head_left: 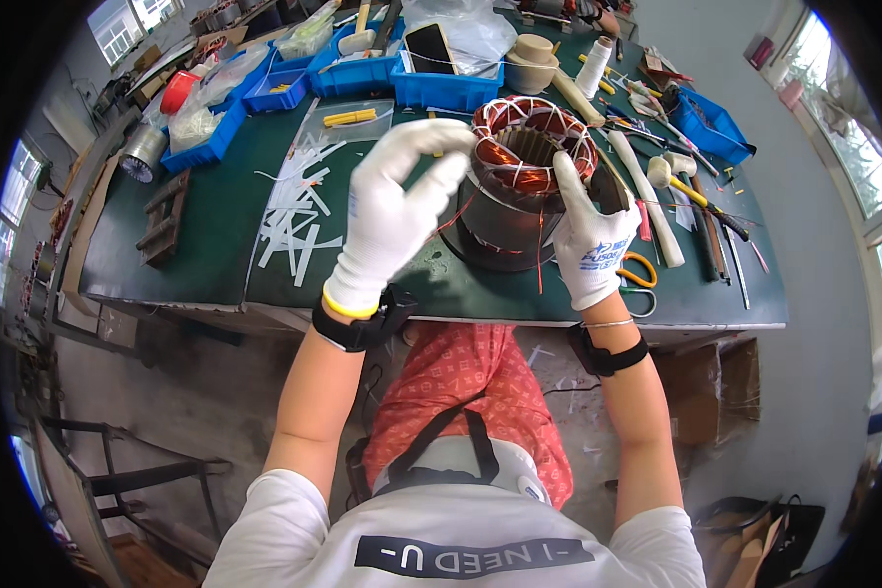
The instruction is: Assembling and preparing a motor stator by tapping wire coils into place, cutting excess wire, and marking the component.
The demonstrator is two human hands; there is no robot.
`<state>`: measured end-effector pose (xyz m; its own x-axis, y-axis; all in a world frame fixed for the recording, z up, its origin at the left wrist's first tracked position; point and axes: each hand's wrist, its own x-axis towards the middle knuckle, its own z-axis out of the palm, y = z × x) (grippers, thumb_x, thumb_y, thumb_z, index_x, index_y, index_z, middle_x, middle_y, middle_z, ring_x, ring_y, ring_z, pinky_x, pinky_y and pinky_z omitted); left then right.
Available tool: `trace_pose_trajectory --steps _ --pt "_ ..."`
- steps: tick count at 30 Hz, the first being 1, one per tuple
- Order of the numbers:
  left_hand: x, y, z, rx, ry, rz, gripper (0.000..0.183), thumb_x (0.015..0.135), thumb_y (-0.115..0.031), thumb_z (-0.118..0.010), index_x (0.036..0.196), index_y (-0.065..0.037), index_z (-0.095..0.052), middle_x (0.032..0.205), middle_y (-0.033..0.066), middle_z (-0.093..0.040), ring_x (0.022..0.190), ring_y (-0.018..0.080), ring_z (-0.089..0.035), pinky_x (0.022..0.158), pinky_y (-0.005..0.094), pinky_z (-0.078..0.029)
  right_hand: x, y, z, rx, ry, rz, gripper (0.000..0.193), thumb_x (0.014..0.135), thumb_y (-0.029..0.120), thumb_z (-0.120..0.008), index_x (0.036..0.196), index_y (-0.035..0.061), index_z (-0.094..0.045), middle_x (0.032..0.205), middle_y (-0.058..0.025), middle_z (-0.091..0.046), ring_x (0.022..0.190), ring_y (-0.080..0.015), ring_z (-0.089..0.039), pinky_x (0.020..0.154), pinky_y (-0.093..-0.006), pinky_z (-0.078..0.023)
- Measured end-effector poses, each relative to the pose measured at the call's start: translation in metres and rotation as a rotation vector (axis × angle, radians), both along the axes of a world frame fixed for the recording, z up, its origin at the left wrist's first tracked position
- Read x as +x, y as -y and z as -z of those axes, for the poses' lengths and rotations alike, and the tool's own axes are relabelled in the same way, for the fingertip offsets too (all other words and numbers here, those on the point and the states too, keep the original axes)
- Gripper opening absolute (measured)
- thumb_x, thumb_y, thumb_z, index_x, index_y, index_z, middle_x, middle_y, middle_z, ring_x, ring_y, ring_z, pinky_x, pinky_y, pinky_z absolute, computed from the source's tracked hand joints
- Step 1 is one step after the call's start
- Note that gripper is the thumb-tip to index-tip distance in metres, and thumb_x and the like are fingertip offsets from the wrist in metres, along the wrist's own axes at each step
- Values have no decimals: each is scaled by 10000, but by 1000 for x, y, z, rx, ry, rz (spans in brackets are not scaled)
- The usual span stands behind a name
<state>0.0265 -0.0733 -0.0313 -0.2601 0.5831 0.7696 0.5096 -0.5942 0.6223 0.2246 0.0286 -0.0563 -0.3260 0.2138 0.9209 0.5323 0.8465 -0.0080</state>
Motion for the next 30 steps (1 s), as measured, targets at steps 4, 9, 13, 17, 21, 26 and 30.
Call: trace_pose_trajectory --steps 4,9,13,17,21,26,30 --pt "22 -3 -23 19 -593 -12 563 679 -146 -795 1210 -116 -610 1356 112 -539 1317 351 -443 1086 450 -372 3 0 -3 59 -10 22 513 675 -74 -617 1128 145 -719 845 -128 -677 687 -283 -653 624 -332 -517" --pt "24 -23 1 -54 -630 -41 486 724 -180 -767 1180 -120 -609 1267 88 -583 1277 352 -473 1073 456 -385 1 0 0 27 -22 -7 477 703 -67 -627 1121 143 -722 827 -123 -673 659 -280 -640 609 -325 -508" --pt "19 -28 5 23 -586 -5 311 769 -136 -730 1067 -123 -642 1173 60 -632 1206 340 -535 1032 436 -428 1 1 -3 -18 -3 -61 407 760 -61 -634 1103 136 -728 821 -126 -672 661 -275 -645 608 -319 -508" --pt "22 -32 6 99 -587 -9 194 767 -86 -720 951 -111 -665 1128 59 -653 1162 333 -566 986 425 -462 7 2 -6 -112 -48 -107 375 782 -56 -639 1090 136 -732 822 -122 -674 659 -281 -645 608 -316 -511" --pt "24 -37 10 128 -517 -7 110 765 -78 -693 870 -100 -666 1059 63 -660 1101 315 -579 971 426 -457 17 -10 -9 -88 -51 -234 408 795 -40 -662 1179 96 -681 862 -134 -673 700 -277 -639 675 -303 -521" --pt "19 -40 13 135 -501 11 151 758 -46 -719 891 -96 -667 1063 78 -679 1097 330 -599 955 413 -472 39 -4 -22 -621 -61 -384 541 785 -7 -722 1303 69 -586 959 -96 -671 805 -171 -637 753 -295 -524" --pt "22 -41 19 116 -504 -4 133 783 -38 -718 901 -74 -667 1076 106 -687 1130 348 -595 973 418 -464 38 -13 -15 -584 -114 -437 476 774 2 -733 1233 71 -631 972 -101 -686 806 -187 -649 748 -298 -522"
